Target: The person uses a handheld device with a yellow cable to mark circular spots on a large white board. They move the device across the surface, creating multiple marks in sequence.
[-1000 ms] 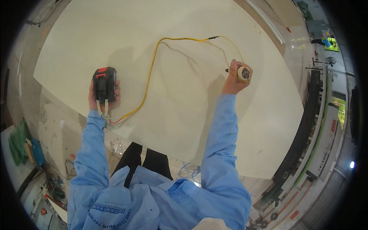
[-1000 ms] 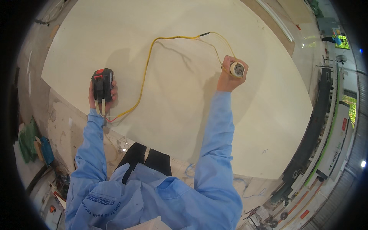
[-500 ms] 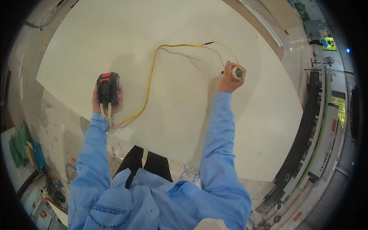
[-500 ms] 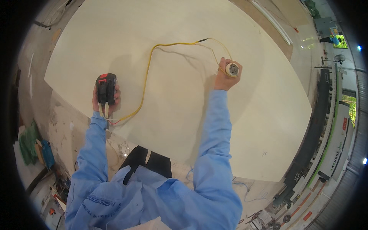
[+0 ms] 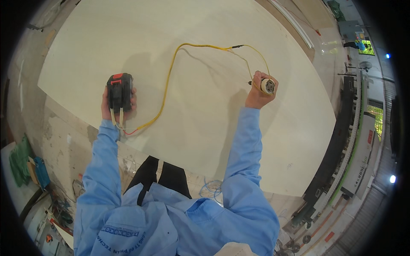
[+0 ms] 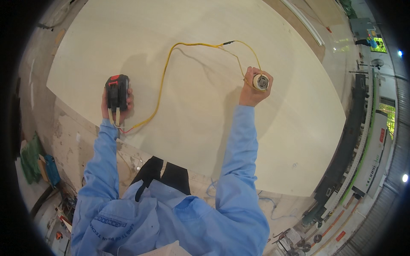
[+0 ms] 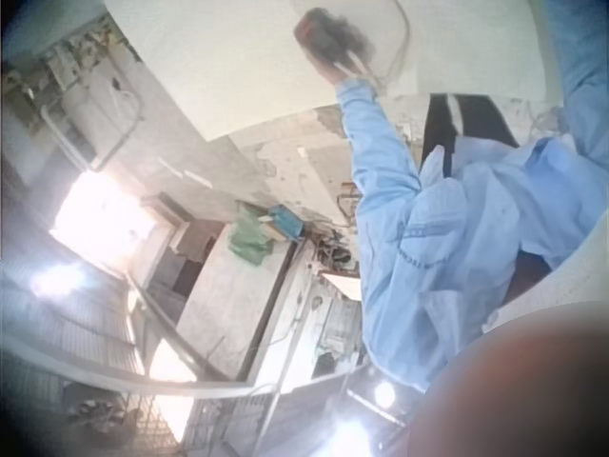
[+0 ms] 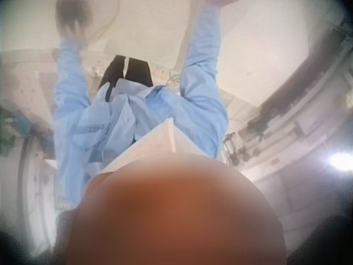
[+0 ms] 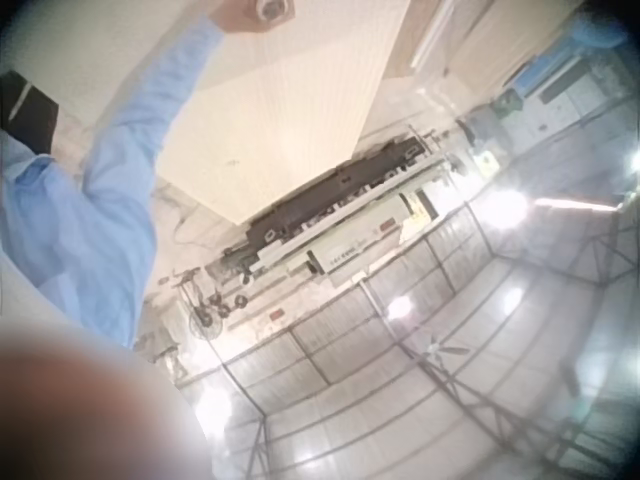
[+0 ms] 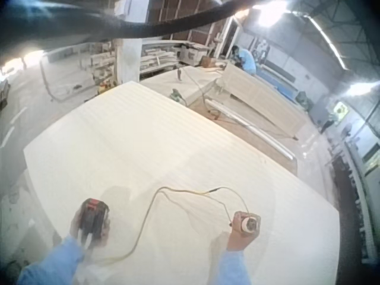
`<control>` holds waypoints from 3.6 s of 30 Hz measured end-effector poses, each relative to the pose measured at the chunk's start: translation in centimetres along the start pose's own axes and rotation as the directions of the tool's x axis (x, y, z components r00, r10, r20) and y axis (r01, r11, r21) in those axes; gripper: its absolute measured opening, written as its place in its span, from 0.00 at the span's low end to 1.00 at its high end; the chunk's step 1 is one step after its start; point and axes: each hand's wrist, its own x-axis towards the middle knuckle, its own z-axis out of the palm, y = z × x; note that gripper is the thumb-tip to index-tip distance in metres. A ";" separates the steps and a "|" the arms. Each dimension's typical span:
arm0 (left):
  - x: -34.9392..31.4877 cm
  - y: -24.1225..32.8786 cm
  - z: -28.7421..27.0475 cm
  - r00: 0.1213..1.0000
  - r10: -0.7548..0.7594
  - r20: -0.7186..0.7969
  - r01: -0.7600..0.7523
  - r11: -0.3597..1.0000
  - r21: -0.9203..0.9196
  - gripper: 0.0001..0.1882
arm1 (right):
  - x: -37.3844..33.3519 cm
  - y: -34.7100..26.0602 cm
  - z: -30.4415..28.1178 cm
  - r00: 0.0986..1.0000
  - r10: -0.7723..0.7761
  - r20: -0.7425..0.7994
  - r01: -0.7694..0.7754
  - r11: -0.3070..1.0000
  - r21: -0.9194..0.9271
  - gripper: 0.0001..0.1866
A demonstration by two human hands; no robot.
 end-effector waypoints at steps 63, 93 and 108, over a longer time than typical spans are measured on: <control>0.4 0.4 -0.6 0.997 -0.032 0.075 0.031 0.999 0.011 0.39 | -7.6 -3.3 -2.1 0.979 0.201 0.017 -0.202 0.975 0.094 0.13; -3.9 -0.1 -2.3 0.994 -0.078 0.073 0.076 0.997 0.024 0.41 | -9.8 -4.0 -4.2 0.999 0.045 0.009 -0.045 0.997 0.069 0.13; -3.8 -0.1 -2.4 0.988 -0.094 0.120 0.093 0.996 0.012 0.41 | -11.8 -5.1 -5.0 0.996 0.080 -0.039 -0.079 0.996 0.036 0.12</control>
